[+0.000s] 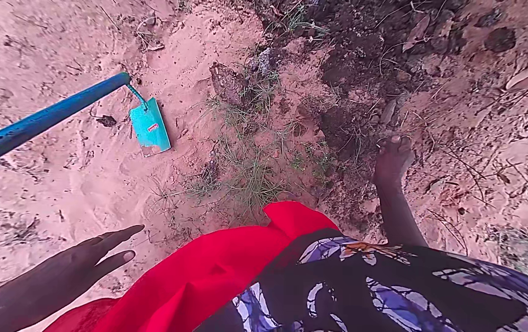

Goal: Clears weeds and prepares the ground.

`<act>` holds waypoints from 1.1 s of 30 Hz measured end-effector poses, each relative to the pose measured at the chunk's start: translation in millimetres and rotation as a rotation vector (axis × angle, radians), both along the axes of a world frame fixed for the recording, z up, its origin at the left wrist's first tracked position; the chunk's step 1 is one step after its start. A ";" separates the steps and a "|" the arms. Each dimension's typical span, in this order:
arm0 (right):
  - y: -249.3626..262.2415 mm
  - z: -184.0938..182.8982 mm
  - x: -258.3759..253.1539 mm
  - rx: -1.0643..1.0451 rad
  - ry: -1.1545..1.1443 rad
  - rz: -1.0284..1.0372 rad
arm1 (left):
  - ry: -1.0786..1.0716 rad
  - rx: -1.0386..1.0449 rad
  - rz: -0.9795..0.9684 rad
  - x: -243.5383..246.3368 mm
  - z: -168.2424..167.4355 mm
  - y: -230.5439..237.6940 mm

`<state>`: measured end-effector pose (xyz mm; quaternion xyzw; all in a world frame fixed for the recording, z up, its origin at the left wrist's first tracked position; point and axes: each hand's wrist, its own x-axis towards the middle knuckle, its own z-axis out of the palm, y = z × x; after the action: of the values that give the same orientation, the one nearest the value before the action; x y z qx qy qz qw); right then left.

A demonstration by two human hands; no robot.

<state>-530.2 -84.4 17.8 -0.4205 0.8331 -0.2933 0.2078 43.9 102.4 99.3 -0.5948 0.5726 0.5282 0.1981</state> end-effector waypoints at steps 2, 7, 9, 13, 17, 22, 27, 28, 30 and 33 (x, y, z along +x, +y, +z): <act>11.6 5.7 -15.9 -0.158 0.012 -0.035 | 0.018 0.001 -0.014 -1.6 -1.3 -2.8; -3.8 9.8 -36.8 -0.018 0.119 0.111 | 0.018 -0.051 -0.033 -5.0 2.4 -11.2; -24.8 3.8 -34.5 0.068 0.275 0.253 | 0.031 -0.100 -0.014 0.0 1.7 -7.4; -60.6 -9.9 -17.4 0.166 0.484 0.471 | 0.028 -0.104 0.018 9.0 3.0 6.1; -85.8 -22.3 -18.9 0.084 0.441 0.567 | 0.010 -0.064 0.031 7.1 5.2 10.7; -87.5 -32.0 -37.9 0.021 -0.022 0.275 | -0.003 -0.055 0.032 6.8 3.6 8.3; -40.9 -7.8 -52.2 -0.082 0.133 0.220 | 0.015 -0.077 0.021 2.8 2.3 2.1; -29.7 -3.9 -53.1 -0.067 0.218 0.296 | 0.023 -0.080 0.016 2.0 2.1 0.9; -17.0 -10.8 -52.6 -0.021 0.291 0.436 | 0.040 -0.090 0.009 1.0 0.3 -0.2; -20.2 -31.3 -42.8 0.025 0.349 0.572 | 0.027 -0.090 -0.007 3.0 -3.4 -0.5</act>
<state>-573.1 -104.6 -13.5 -0.6784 0.7080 -0.1363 0.1411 46.8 102.0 96.0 -0.5940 0.6006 0.5091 0.1652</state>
